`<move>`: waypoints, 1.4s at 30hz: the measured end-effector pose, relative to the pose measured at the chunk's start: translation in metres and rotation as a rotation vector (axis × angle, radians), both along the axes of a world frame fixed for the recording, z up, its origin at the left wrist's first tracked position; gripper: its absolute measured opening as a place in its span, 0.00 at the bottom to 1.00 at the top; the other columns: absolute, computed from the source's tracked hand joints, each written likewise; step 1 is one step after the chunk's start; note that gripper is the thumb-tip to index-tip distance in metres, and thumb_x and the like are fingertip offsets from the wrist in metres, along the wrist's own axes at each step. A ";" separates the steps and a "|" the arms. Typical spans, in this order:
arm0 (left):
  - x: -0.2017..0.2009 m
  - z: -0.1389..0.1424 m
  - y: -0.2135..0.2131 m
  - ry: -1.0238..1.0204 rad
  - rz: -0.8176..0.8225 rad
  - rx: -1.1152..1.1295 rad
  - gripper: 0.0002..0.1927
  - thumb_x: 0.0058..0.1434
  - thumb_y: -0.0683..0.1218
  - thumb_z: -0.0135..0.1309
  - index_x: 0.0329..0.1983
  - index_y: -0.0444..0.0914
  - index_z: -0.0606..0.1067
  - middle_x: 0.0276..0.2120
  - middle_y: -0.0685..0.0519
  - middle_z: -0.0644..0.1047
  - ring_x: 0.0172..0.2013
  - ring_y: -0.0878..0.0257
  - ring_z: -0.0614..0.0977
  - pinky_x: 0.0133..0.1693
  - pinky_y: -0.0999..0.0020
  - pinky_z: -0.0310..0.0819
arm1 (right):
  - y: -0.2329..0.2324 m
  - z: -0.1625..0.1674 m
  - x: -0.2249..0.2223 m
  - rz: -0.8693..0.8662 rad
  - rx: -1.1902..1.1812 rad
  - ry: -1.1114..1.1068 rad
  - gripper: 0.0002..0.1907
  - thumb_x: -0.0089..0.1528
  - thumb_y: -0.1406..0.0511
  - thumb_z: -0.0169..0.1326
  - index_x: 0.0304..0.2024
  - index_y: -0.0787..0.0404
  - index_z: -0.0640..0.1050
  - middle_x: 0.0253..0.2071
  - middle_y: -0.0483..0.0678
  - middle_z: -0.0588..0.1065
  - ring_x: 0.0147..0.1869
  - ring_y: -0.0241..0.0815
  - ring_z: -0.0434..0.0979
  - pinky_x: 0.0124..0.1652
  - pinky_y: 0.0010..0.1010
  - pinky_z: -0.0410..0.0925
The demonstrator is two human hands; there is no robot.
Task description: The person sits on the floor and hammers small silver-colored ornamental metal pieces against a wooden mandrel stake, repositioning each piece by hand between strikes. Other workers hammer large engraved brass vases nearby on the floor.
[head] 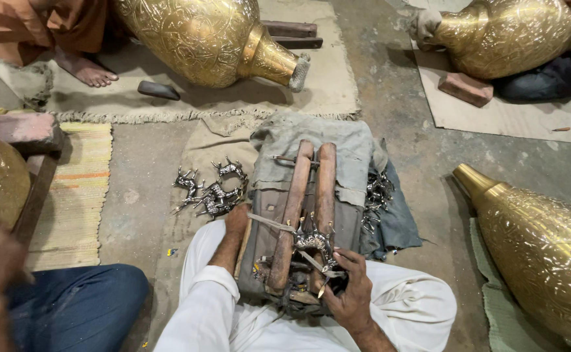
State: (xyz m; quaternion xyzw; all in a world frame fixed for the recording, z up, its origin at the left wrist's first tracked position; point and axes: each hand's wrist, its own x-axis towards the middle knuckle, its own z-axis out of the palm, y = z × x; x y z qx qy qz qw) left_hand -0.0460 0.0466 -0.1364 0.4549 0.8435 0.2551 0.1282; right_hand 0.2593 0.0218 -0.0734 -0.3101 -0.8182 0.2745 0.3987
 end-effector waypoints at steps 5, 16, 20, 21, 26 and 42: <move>0.002 -0.002 -0.003 -0.048 -0.035 -0.043 0.14 0.68 0.49 0.44 0.50 0.42 0.77 0.43 0.40 0.79 0.47 0.42 0.81 0.47 0.46 0.76 | -0.001 0.001 0.001 -0.017 0.016 -0.032 0.34 0.52 0.65 0.66 0.59 0.61 0.68 0.56 0.58 0.72 0.56 0.54 0.79 0.52 0.39 0.73; -0.001 -0.014 -0.019 -0.172 0.029 0.147 0.17 0.60 0.40 0.50 0.52 0.35 0.74 0.47 0.40 0.78 0.49 0.42 0.80 0.49 0.49 0.74 | 0.000 0.019 0.007 0.125 -0.092 0.030 0.32 0.50 0.68 0.62 0.57 0.65 0.68 0.55 0.60 0.69 0.58 0.53 0.73 0.56 0.39 0.66; -0.007 -0.012 -0.042 -0.246 0.113 0.296 0.23 0.58 0.32 0.50 0.58 0.33 0.73 0.49 0.39 0.76 0.50 0.44 0.80 0.52 0.52 0.73 | 0.013 0.011 0.024 0.046 -0.167 0.165 0.23 0.57 0.70 0.52 0.56 0.64 0.71 0.53 0.55 0.72 0.58 0.48 0.74 0.61 0.36 0.66; -0.008 -0.010 -0.047 -0.251 0.121 0.352 0.24 0.61 0.29 0.47 0.61 0.33 0.73 0.50 0.38 0.76 0.50 0.44 0.80 0.53 0.53 0.73 | 0.021 0.006 0.029 -0.067 -0.254 0.163 0.22 0.59 0.70 0.52 0.56 0.64 0.71 0.50 0.54 0.73 0.55 0.47 0.75 0.58 0.36 0.67; -0.003 0.008 -0.092 -0.635 0.051 0.557 0.13 0.66 0.35 0.54 0.53 0.33 0.77 0.45 0.44 0.82 0.49 0.54 0.84 0.53 0.60 0.77 | 0.065 -0.025 0.040 -0.384 -0.648 0.016 0.16 0.65 0.69 0.54 0.56 0.66 0.74 0.41 0.55 0.76 0.45 0.49 0.76 0.48 0.41 0.70; 0.068 0.069 -0.066 -1.387 -0.134 0.430 0.22 0.61 0.41 0.60 0.57 0.34 0.71 0.36 0.55 0.80 0.34 0.66 0.86 0.34 0.75 0.84 | 0.064 -0.016 0.015 -0.273 -1.304 0.373 0.21 0.64 0.61 0.39 0.57 0.56 0.74 0.45 0.49 0.80 0.41 0.43 0.80 0.43 0.34 0.74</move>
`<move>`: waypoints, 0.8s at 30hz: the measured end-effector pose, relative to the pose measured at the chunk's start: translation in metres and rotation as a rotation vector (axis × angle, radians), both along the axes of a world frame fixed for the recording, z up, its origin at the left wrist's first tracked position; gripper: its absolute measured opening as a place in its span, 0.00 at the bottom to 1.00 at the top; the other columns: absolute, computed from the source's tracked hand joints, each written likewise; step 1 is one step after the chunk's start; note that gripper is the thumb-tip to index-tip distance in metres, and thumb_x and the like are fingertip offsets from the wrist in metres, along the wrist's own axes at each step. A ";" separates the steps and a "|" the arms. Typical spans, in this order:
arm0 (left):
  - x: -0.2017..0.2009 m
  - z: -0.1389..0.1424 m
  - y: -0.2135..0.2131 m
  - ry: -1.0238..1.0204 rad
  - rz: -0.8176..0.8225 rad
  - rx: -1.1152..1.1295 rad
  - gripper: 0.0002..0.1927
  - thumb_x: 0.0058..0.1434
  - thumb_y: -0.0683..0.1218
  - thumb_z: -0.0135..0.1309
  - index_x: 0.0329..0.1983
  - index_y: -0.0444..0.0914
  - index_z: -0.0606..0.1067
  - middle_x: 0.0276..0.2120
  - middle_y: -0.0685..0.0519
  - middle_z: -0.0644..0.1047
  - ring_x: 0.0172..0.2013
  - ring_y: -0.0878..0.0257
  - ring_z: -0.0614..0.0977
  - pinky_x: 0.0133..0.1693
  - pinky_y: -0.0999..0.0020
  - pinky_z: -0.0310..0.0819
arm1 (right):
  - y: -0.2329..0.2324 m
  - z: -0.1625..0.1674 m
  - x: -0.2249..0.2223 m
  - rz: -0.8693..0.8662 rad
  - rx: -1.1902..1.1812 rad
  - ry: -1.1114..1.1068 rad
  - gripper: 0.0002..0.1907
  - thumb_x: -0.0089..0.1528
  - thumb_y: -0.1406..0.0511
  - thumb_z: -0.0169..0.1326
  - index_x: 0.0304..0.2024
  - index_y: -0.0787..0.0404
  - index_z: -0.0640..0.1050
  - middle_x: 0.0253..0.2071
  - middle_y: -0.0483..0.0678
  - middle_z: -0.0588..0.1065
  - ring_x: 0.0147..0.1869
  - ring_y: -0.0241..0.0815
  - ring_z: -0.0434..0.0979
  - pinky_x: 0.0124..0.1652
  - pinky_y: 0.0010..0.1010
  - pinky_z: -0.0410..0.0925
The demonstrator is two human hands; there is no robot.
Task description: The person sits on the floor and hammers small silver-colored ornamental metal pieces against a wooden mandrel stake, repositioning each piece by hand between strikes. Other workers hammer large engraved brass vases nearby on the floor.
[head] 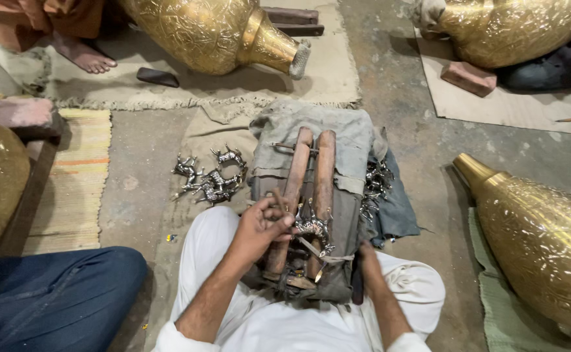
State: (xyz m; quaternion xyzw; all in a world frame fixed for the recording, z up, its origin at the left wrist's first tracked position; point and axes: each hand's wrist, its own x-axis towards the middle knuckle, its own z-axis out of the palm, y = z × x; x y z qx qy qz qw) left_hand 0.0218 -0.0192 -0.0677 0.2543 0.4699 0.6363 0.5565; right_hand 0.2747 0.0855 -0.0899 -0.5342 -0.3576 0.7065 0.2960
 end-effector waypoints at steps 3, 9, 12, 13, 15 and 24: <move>0.009 0.005 0.007 0.029 -0.057 0.073 0.22 0.61 0.41 0.61 0.57 0.31 0.71 0.37 0.51 0.79 0.36 0.65 0.87 0.36 0.74 0.85 | 0.010 0.000 0.035 -0.041 -0.187 0.149 0.13 0.67 0.59 0.48 0.48 0.59 0.74 0.35 0.46 0.76 0.33 0.41 0.75 0.34 0.32 0.71; 0.032 0.030 0.024 0.110 -0.054 0.083 0.25 0.56 0.40 0.65 0.57 0.33 0.72 0.38 0.50 0.81 0.35 0.65 0.86 0.38 0.71 0.86 | 0.020 0.002 0.105 0.024 -0.133 -0.012 0.12 0.64 0.61 0.55 0.44 0.63 0.74 0.30 0.48 0.74 0.31 0.39 0.72 0.33 0.31 0.69; 0.035 0.044 0.020 0.573 -0.072 0.179 0.20 0.58 0.43 0.67 0.52 0.34 0.78 0.37 0.48 0.85 0.36 0.63 0.87 0.39 0.67 0.84 | 0.021 0.016 0.120 0.140 -0.090 -0.074 0.16 0.64 0.59 0.55 0.48 0.63 0.76 0.28 0.46 0.72 0.30 0.38 0.71 0.32 0.31 0.68; 0.036 0.048 0.022 0.619 -0.070 0.234 0.20 0.58 0.43 0.66 0.53 0.35 0.77 0.38 0.48 0.85 0.38 0.62 0.87 0.40 0.66 0.83 | 0.022 0.022 0.122 0.191 -0.072 -0.080 0.17 0.65 0.59 0.56 0.51 0.62 0.77 0.27 0.45 0.70 0.29 0.37 0.70 0.31 0.30 0.67; 0.038 0.055 0.023 0.707 -0.066 0.343 0.21 0.59 0.43 0.64 0.55 0.36 0.76 0.40 0.47 0.85 0.41 0.59 0.88 0.43 0.64 0.83 | 0.025 0.037 0.123 0.289 -0.031 -0.130 0.18 0.64 0.61 0.56 0.53 0.64 0.77 0.28 0.46 0.73 0.31 0.38 0.72 0.34 0.30 0.69; 0.039 0.057 0.021 0.977 -0.118 0.406 0.20 0.62 0.46 0.65 0.55 0.39 0.74 0.33 0.44 0.83 0.34 0.47 0.87 0.32 0.55 0.79 | 0.044 0.096 0.097 0.535 0.510 -0.591 0.22 0.60 0.62 0.62 0.55 0.63 0.75 0.37 0.50 0.79 0.41 0.38 0.79 0.39 0.30 0.73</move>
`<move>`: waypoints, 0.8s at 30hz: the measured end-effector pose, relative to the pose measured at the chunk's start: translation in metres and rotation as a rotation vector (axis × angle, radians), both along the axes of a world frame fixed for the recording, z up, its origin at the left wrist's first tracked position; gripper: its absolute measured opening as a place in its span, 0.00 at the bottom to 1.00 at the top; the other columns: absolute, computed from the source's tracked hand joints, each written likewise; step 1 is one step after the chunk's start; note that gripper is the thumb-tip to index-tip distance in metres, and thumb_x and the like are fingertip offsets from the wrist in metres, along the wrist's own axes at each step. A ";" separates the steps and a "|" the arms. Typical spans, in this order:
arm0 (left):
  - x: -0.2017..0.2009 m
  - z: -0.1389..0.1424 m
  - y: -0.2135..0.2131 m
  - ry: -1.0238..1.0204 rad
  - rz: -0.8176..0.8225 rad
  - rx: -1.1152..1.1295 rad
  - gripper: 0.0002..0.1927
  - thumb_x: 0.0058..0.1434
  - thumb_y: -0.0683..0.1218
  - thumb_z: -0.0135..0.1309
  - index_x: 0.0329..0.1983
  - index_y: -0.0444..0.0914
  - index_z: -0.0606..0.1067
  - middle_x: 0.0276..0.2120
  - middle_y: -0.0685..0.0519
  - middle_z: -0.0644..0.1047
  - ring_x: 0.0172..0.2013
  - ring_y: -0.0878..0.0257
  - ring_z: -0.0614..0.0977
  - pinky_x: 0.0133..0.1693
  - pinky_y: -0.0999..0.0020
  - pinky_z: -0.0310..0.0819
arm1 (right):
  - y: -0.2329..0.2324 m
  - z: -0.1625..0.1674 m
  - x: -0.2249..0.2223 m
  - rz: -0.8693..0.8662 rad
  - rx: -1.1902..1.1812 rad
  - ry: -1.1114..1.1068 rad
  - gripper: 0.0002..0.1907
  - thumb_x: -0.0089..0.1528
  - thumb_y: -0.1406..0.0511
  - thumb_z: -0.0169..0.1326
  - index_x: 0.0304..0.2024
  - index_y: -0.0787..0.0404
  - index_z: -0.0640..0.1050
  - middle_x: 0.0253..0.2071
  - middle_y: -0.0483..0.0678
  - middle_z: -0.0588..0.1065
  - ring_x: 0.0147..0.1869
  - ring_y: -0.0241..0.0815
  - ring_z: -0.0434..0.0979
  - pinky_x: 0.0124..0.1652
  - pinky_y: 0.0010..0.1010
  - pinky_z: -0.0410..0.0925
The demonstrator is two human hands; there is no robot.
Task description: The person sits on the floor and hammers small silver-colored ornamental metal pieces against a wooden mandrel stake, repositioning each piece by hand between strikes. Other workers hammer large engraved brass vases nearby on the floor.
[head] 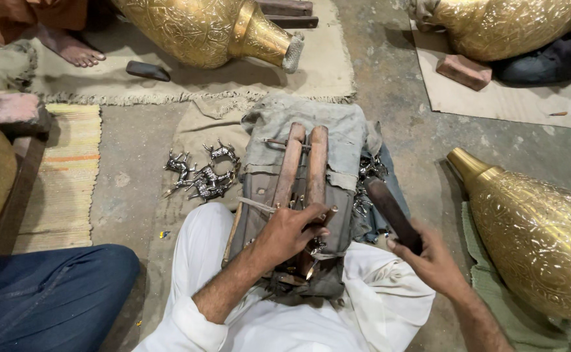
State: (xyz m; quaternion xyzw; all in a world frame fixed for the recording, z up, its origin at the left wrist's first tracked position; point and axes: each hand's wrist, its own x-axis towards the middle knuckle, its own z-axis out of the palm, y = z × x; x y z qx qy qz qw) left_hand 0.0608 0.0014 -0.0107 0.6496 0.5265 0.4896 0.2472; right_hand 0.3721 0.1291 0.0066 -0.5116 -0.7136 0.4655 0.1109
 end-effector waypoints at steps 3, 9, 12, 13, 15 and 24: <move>0.001 -0.001 0.002 -0.015 -0.001 0.050 0.20 0.62 0.46 0.64 0.55 0.39 0.74 0.33 0.44 0.83 0.33 0.49 0.87 0.32 0.58 0.80 | 0.000 0.022 -0.012 0.009 0.240 -0.090 0.25 0.59 0.62 0.63 0.56 0.62 0.75 0.36 0.51 0.81 0.39 0.40 0.80 0.39 0.31 0.74; 0.004 -0.003 0.004 0.046 0.003 0.006 0.19 0.62 0.47 0.65 0.52 0.39 0.73 0.28 0.47 0.83 0.29 0.55 0.88 0.29 0.61 0.81 | 0.001 0.071 -0.031 0.321 0.818 -0.365 0.26 0.52 0.67 0.64 0.54 0.58 0.77 0.43 0.50 0.81 0.45 0.44 0.83 0.46 0.36 0.75; 0.004 -0.003 0.004 0.037 0.003 0.021 0.19 0.61 0.46 0.64 0.53 0.39 0.74 0.29 0.46 0.83 0.29 0.55 0.88 0.29 0.61 0.81 | 0.001 0.092 -0.037 0.318 0.909 -0.438 0.28 0.50 0.69 0.64 0.54 0.56 0.78 0.43 0.50 0.81 0.45 0.47 0.83 0.47 0.38 0.74; 0.005 -0.003 0.003 0.043 0.008 0.000 0.19 0.61 0.47 0.65 0.53 0.39 0.73 0.28 0.45 0.83 0.29 0.53 0.88 0.29 0.61 0.81 | 0.001 0.096 -0.039 0.294 0.900 -0.418 0.29 0.50 0.70 0.64 0.55 0.57 0.77 0.43 0.50 0.80 0.45 0.47 0.82 0.48 0.38 0.74; 0.004 -0.002 0.003 0.064 0.022 -0.040 0.19 0.62 0.47 0.65 0.52 0.38 0.73 0.26 0.44 0.82 0.29 0.51 0.87 0.29 0.59 0.79 | 0.001 0.102 -0.044 0.412 0.936 -0.502 0.29 0.48 0.68 0.65 0.54 0.57 0.77 0.44 0.50 0.81 0.46 0.47 0.82 0.49 0.39 0.73; 0.003 -0.003 0.004 0.048 0.001 0.083 0.20 0.61 0.46 0.65 0.53 0.38 0.72 0.31 0.44 0.83 0.32 0.49 0.87 0.30 0.58 0.80 | 0.000 0.102 -0.037 0.202 0.741 -0.434 0.20 0.54 0.66 0.62 0.49 0.56 0.77 0.40 0.50 0.80 0.44 0.48 0.83 0.45 0.39 0.74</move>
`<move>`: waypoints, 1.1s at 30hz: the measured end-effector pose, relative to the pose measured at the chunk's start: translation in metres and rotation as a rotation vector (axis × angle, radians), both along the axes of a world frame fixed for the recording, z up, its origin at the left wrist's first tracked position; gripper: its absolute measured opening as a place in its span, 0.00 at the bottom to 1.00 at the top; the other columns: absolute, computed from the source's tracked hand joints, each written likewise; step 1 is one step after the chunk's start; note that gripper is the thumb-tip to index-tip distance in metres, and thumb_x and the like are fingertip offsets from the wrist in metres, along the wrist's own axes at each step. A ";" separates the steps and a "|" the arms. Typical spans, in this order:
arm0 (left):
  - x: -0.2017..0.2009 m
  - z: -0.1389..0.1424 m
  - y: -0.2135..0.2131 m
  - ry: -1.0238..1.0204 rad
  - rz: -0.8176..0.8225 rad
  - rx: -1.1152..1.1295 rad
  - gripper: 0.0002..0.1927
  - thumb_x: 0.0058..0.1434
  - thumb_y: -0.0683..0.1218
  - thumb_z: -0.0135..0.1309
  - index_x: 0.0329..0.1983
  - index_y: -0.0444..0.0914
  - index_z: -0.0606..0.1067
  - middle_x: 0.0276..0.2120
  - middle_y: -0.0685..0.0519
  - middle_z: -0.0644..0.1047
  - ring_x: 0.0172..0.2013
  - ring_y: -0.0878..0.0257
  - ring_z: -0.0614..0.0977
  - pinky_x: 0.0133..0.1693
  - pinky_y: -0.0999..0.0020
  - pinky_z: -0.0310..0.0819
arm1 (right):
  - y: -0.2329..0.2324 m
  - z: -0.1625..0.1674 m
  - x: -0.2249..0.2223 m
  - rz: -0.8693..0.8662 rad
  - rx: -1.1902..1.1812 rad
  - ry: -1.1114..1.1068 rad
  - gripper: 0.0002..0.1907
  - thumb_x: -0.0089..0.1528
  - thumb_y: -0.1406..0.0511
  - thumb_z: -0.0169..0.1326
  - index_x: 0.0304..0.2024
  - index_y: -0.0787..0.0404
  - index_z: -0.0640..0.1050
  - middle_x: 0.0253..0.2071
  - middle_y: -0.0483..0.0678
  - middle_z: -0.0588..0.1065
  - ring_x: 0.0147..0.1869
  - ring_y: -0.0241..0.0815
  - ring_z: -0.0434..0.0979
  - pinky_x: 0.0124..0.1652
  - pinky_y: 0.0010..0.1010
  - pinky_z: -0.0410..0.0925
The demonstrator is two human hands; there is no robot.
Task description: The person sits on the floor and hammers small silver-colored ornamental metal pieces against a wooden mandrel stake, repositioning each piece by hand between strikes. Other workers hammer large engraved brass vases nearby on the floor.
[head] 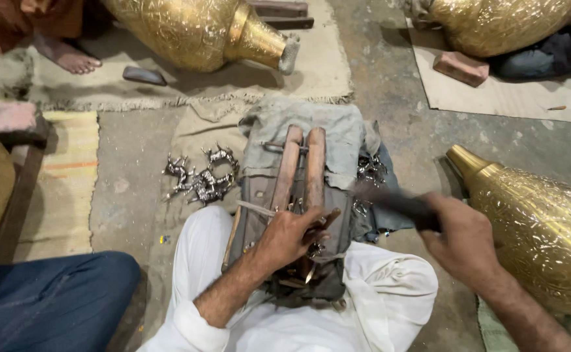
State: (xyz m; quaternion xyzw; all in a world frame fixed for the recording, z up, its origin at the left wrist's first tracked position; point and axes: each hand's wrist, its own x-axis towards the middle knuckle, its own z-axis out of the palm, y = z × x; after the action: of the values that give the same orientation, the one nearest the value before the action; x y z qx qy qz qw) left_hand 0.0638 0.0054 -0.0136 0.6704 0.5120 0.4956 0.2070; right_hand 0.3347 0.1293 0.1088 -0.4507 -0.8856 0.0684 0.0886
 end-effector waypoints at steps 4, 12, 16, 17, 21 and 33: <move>0.000 -0.002 0.000 -0.002 -0.002 -0.146 0.18 0.62 0.47 0.64 0.52 0.40 0.73 0.30 0.46 0.84 0.30 0.51 0.87 0.30 0.59 0.80 | -0.002 -0.005 0.001 0.163 0.203 -0.207 0.23 0.48 0.67 0.62 0.48 0.58 0.77 0.37 0.52 0.79 0.43 0.53 0.81 0.45 0.43 0.73; -0.001 0.000 0.001 0.010 -0.025 -0.041 0.19 0.61 0.45 0.64 0.54 0.38 0.74 0.32 0.45 0.84 0.31 0.55 0.88 0.31 0.63 0.82 | -0.005 -0.001 0.002 0.081 0.164 -0.104 0.18 0.51 0.69 0.62 0.45 0.57 0.79 0.36 0.51 0.80 0.42 0.52 0.82 0.43 0.43 0.73; 0.000 -0.001 0.001 0.005 -0.049 -0.167 0.19 0.61 0.46 0.65 0.54 0.39 0.75 0.30 0.46 0.84 0.28 0.56 0.88 0.29 0.63 0.81 | -0.006 -0.005 0.007 -0.172 -0.057 0.068 0.19 0.57 0.67 0.61 0.50 0.59 0.77 0.37 0.52 0.79 0.37 0.48 0.83 0.40 0.39 0.75; 0.000 -0.001 0.000 0.018 -0.048 -0.167 0.19 0.61 0.46 0.65 0.53 0.39 0.75 0.30 0.47 0.85 0.28 0.56 0.88 0.29 0.63 0.81 | -0.007 -0.007 0.007 -0.064 0.045 -0.018 0.20 0.54 0.67 0.61 0.49 0.59 0.77 0.37 0.52 0.79 0.39 0.49 0.82 0.41 0.39 0.74; -0.002 -0.003 0.001 0.066 -0.043 -0.027 0.20 0.59 0.46 0.66 0.52 0.38 0.74 0.31 0.45 0.84 0.31 0.51 0.87 0.31 0.60 0.81 | -0.010 -0.012 0.012 0.013 0.121 0.042 0.24 0.50 0.69 0.61 0.50 0.59 0.78 0.40 0.52 0.79 0.44 0.50 0.81 0.43 0.39 0.73; -0.005 -0.005 0.001 0.104 -0.089 -0.112 0.15 0.62 0.46 0.65 0.49 0.40 0.76 0.29 0.45 0.83 0.29 0.48 0.86 0.31 0.55 0.79 | -0.014 -0.013 0.013 0.024 0.196 -0.037 0.21 0.49 0.68 0.62 0.47 0.58 0.78 0.38 0.50 0.79 0.41 0.52 0.80 0.42 0.41 0.73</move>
State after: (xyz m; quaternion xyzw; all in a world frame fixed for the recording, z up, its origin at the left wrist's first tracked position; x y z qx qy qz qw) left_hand 0.0588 0.0066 -0.0181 0.7047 0.5186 0.4209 0.2394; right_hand 0.3472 0.1154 0.0959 -0.4303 -0.8950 -0.0257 0.1151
